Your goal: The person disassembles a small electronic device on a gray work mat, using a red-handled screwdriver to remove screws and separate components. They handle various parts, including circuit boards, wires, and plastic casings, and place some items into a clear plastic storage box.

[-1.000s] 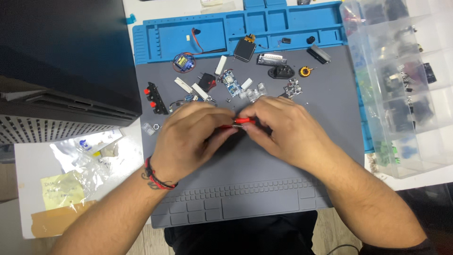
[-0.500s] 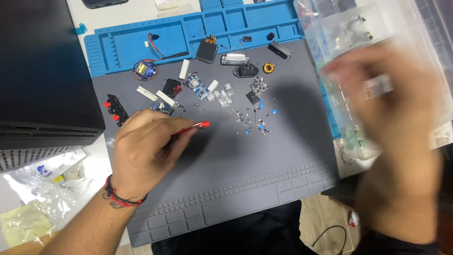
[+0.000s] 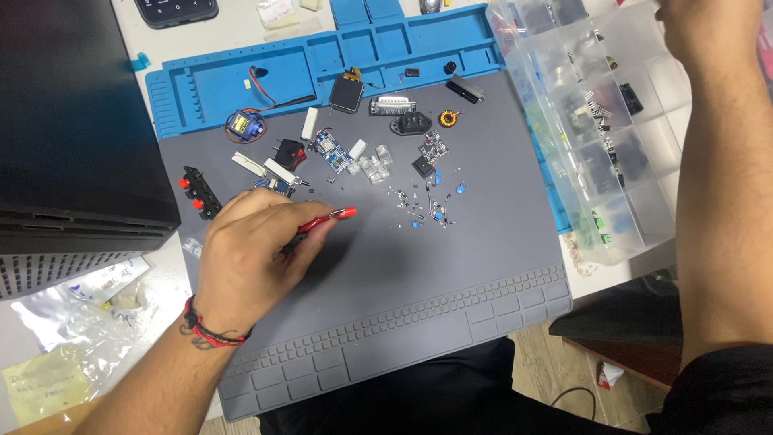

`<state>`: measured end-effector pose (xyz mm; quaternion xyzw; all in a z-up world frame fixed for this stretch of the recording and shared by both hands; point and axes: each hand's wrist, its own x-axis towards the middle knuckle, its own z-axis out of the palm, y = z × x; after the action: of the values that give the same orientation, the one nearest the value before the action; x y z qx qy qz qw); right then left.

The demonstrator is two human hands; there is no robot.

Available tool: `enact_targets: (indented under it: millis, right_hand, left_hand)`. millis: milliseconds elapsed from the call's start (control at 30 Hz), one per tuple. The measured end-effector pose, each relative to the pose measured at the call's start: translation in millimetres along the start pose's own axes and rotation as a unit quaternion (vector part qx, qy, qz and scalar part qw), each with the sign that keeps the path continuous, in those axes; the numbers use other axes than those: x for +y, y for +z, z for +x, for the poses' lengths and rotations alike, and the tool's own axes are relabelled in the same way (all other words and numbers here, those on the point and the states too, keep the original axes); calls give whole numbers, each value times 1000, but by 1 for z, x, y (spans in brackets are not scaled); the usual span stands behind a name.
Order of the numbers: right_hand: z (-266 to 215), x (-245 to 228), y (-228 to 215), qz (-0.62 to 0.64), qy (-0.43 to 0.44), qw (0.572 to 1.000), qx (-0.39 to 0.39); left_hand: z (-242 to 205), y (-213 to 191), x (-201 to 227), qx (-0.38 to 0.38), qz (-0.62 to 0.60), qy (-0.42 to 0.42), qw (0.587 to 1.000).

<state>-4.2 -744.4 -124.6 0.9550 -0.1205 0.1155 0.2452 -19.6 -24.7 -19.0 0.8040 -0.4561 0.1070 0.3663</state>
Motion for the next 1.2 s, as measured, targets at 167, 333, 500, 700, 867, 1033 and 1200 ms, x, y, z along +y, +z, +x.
enact_targets:
  millis: [167, 333, 500, 700, 867, 1033, 1200]
  right_hand:
    - [-46, -46, -85, -41, -87, 993, 62]
    - [-87, -197, -319, 482, -14, 876, -7]
    - [-131, -314, -371, 631, -75, 763, -118]
    - [-139, -359, -351, 605, -150, 775, -110]
    - [-138, -360, -354, 656, -154, 733, -87]
    - [-137, -355, -353, 669, -100, 732, -85]
    - [-136, -344, -350, 645, -85, 758, -53]
  left_hand:
    - [0, 0, 1, -2, -5, -7, 1000]
    - [-1, 0, 1, 2, -31, -17, 999]
    - [-2, 0, 1, -18, -49, -19, 998]
    - [-5, 2, -3, -17, -38, -21, 999]
    - [-5, 3, -4, -31, -25, -38, 998]
    - [-3, 5, -4, -14, -8, -2, 1000]
    - [-3, 2, -1, -23, 1, -22, 999]
